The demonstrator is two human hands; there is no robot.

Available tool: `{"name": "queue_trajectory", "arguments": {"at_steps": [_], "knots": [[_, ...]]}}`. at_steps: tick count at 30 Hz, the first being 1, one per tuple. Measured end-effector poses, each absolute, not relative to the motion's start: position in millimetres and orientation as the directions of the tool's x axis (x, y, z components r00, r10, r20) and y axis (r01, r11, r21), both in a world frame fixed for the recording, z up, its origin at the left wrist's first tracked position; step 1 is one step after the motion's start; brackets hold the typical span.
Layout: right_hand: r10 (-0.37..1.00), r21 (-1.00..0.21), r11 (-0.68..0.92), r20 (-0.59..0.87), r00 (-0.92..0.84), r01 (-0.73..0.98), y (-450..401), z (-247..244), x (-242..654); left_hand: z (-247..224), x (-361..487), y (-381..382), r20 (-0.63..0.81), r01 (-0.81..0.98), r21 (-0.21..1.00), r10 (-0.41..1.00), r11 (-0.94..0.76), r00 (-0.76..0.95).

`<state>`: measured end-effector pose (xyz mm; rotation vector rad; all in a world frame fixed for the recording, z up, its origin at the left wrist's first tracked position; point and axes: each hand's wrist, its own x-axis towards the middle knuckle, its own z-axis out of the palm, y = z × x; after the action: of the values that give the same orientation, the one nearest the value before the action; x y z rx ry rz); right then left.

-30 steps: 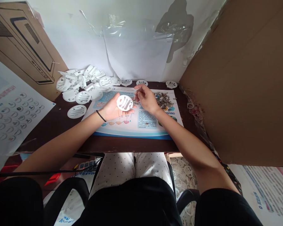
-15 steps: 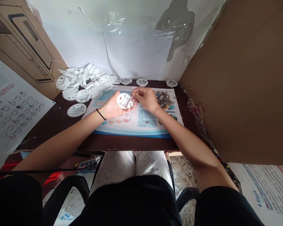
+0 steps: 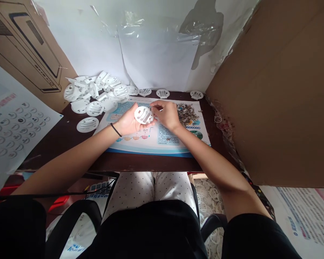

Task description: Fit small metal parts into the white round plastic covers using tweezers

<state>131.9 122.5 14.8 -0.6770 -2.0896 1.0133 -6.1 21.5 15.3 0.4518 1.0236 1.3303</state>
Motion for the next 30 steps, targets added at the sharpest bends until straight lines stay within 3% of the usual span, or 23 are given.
{"name": "queue_trajectory", "arguments": {"at_steps": [9,24,30], "knots": [[0.629,-0.669,0.698,0.405,-0.663,0.254,123.9,13.7,130.7,19.6,-3.1,21.1,-0.383,-0.662,0.713,0.919,0.231,-0.09],[0.656,-0.69,0.686,0.45,-0.606,0.23,116.1,19.1,131.9,13.3,-4.1,24.2,-0.376,-0.684,0.701,0.92,0.203,-0.113],[0.68,-0.708,0.666,0.447,-0.582,0.235,117.8,12.5,128.5,4.7,-9.8,28.4,-0.353,-0.586,0.77,0.933,0.252,-0.063]]}}
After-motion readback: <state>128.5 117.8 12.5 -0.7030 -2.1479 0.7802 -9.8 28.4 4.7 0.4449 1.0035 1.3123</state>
